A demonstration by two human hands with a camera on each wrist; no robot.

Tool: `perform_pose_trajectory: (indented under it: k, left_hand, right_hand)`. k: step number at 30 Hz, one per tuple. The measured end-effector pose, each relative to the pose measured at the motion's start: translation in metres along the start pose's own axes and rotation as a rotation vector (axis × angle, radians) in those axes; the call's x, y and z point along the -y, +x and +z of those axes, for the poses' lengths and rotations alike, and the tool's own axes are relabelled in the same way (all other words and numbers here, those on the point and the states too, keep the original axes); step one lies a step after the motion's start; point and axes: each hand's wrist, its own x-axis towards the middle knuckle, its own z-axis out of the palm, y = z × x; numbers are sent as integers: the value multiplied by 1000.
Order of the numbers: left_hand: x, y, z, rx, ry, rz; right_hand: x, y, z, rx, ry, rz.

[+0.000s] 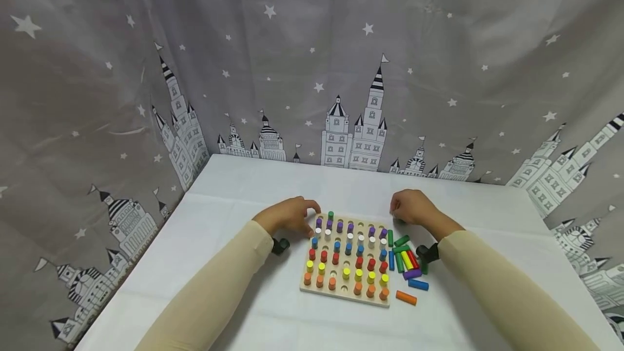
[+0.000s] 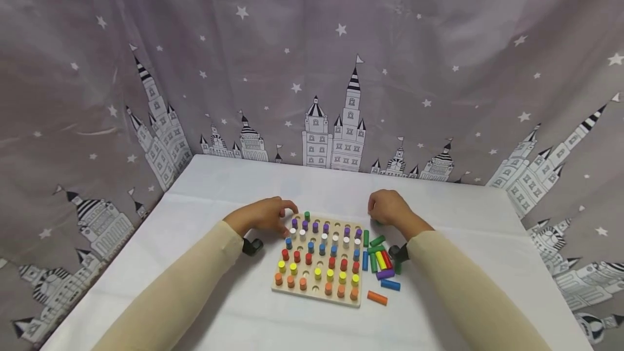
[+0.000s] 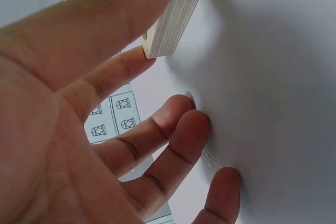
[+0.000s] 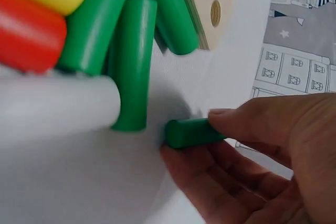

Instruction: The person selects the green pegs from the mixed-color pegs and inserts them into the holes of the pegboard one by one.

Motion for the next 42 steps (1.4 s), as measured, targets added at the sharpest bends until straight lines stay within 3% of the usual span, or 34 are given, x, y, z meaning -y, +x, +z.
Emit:
perform_pose_trajectory:
  k: [7, 19, 31, 42]
  left_hand:
    - [2, -2, 3, 7, -5, -13]
    - [-2, -1, -5, 12, 8, -13]
    - [-6, -2, -7, 26, 3, 6]
    - [-4, 2, -8, 45, -9, -9]
  right_hand:
    - [4, 4, 11, -31, 64, 12]
    - [8, 8, 9, -33, 150, 64]
    - [23, 11, 13, -61, 180, 7]
    - [57, 28, 16, -3, 190, -82]
